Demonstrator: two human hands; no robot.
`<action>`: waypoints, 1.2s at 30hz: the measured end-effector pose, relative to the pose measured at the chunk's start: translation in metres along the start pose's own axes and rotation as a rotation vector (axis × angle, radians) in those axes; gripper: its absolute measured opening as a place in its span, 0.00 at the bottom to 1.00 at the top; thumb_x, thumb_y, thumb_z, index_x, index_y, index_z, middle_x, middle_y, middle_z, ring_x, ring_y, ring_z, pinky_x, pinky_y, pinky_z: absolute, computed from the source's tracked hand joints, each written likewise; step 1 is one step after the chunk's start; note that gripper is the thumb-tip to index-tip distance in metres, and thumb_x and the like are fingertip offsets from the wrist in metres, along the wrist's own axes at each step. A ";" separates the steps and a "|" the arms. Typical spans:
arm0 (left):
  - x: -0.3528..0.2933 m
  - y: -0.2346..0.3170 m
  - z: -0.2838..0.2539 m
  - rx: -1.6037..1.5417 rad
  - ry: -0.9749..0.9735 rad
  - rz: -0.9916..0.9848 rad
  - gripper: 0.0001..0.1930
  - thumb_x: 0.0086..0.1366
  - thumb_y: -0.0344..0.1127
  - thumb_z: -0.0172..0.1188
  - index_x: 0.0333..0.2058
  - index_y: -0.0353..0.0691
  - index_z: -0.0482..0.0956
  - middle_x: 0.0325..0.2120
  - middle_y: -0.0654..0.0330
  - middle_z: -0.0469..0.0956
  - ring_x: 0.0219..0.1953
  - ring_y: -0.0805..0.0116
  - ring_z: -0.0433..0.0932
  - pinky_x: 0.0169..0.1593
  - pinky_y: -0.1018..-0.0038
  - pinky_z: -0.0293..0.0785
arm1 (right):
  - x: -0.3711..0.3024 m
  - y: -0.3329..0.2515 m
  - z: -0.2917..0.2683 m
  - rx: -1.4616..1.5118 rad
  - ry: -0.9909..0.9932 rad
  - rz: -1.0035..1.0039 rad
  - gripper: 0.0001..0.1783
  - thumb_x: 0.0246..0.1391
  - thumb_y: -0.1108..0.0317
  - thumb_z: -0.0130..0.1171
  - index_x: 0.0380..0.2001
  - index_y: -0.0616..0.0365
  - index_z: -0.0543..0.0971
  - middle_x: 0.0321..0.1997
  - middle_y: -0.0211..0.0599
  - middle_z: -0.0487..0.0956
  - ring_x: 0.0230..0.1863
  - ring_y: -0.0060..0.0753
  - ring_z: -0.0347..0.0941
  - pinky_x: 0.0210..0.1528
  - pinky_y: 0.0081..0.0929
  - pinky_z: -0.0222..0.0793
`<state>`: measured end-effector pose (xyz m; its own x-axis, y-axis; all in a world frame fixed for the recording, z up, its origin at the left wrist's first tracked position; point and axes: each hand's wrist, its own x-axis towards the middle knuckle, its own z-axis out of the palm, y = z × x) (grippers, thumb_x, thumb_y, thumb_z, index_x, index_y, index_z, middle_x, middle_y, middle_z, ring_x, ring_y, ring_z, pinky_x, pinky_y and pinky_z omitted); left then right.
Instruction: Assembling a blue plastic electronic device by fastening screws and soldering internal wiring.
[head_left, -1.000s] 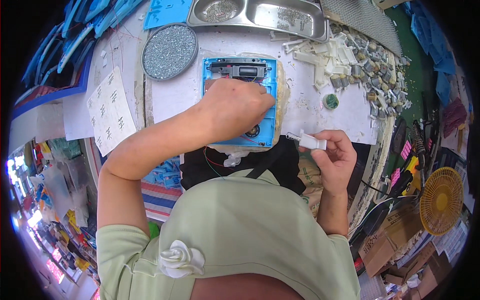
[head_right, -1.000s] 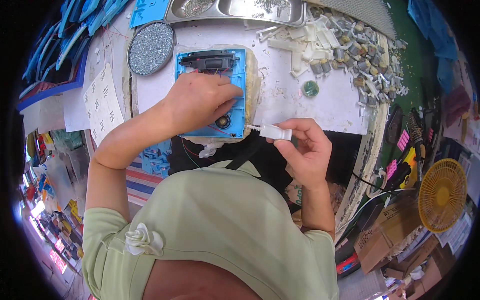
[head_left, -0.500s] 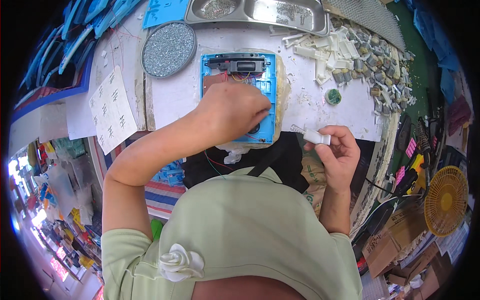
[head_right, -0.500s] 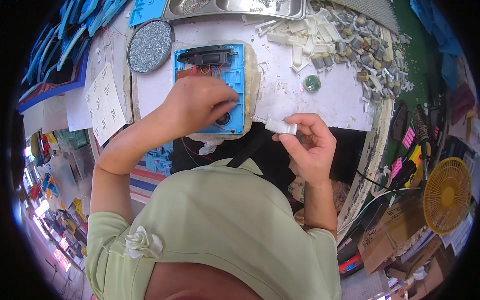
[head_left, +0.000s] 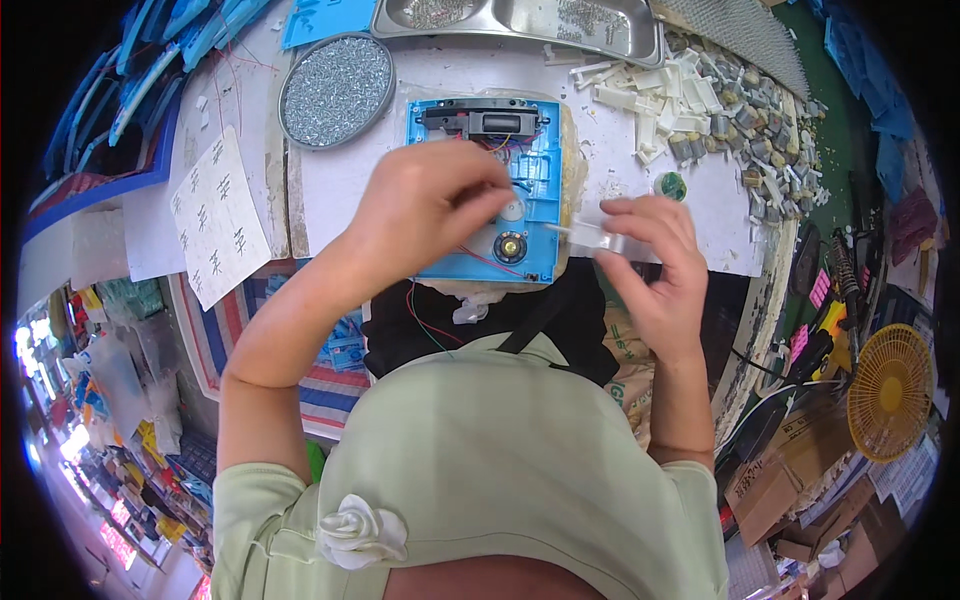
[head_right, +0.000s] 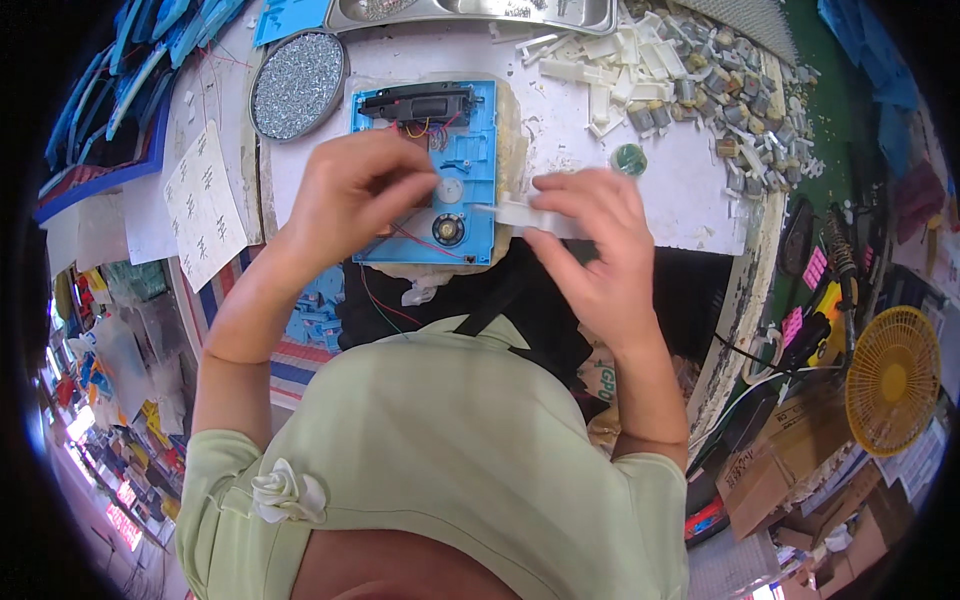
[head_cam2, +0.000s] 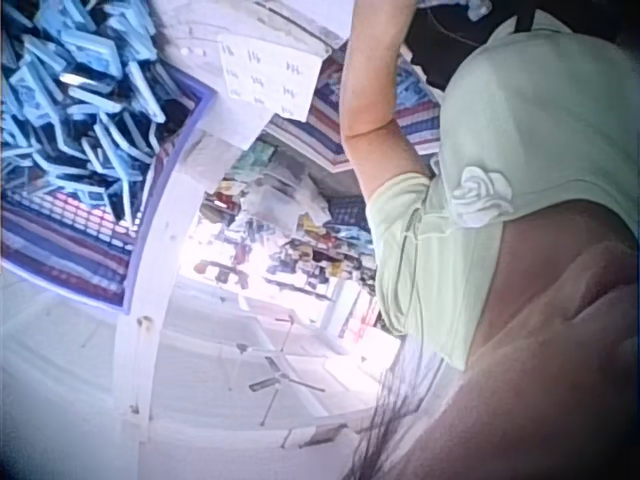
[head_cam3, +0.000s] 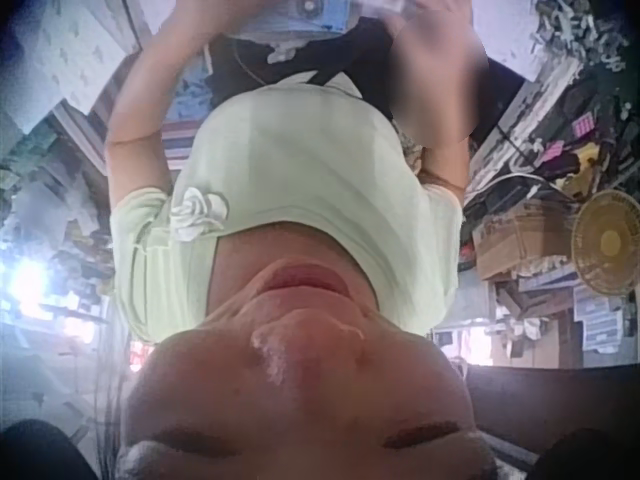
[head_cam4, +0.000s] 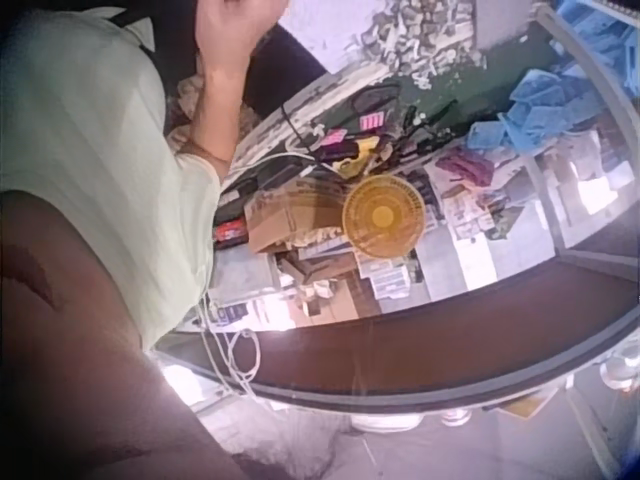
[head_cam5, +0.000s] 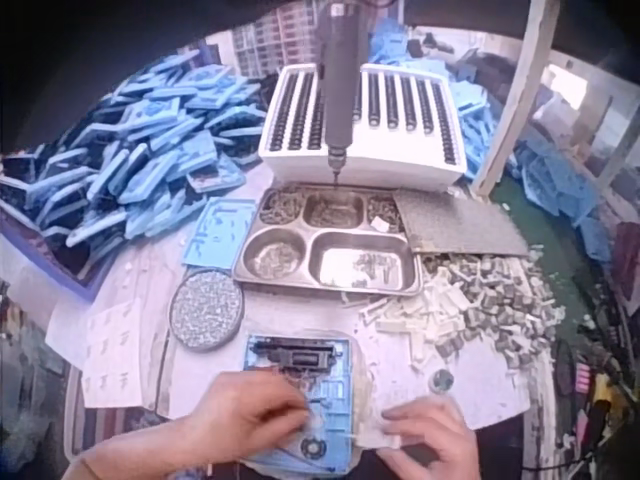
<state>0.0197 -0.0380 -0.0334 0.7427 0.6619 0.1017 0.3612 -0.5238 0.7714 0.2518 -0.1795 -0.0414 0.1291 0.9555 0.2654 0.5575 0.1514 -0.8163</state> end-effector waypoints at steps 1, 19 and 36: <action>-0.004 -0.004 -0.002 -0.091 0.035 -0.115 0.05 0.59 0.26 0.68 0.35 0.35 0.83 0.27 0.59 0.81 0.27 0.69 0.79 0.33 0.74 0.73 | 0.007 -0.003 0.003 -0.058 -0.025 -0.034 0.17 0.41 0.76 0.73 0.38 0.56 0.83 0.42 0.34 0.81 0.48 0.43 0.73 0.50 0.35 0.69; -0.018 -0.020 0.028 -0.267 0.322 -0.086 0.04 0.60 0.26 0.68 0.31 0.38 0.81 0.19 0.64 0.78 0.22 0.72 0.74 0.30 0.76 0.70 | 0.038 0.029 0.036 0.015 -0.130 -0.224 0.16 0.39 0.71 0.75 0.36 0.55 0.85 0.38 0.33 0.80 0.39 0.39 0.71 0.41 0.33 0.69; -0.019 -0.021 0.027 -0.235 0.335 -0.046 0.05 0.59 0.26 0.68 0.32 0.38 0.80 0.21 0.61 0.76 0.20 0.71 0.73 0.26 0.75 0.68 | 0.040 0.025 0.046 -0.030 -0.189 -0.286 0.15 0.40 0.72 0.74 0.35 0.55 0.84 0.39 0.32 0.80 0.39 0.40 0.71 0.44 0.37 0.66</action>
<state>0.0135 -0.0541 -0.0681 0.4905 0.8398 0.2329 0.2220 -0.3788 0.8984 0.2326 -0.1260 -0.0747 -0.1886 0.9059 0.3793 0.5732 0.4151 -0.7064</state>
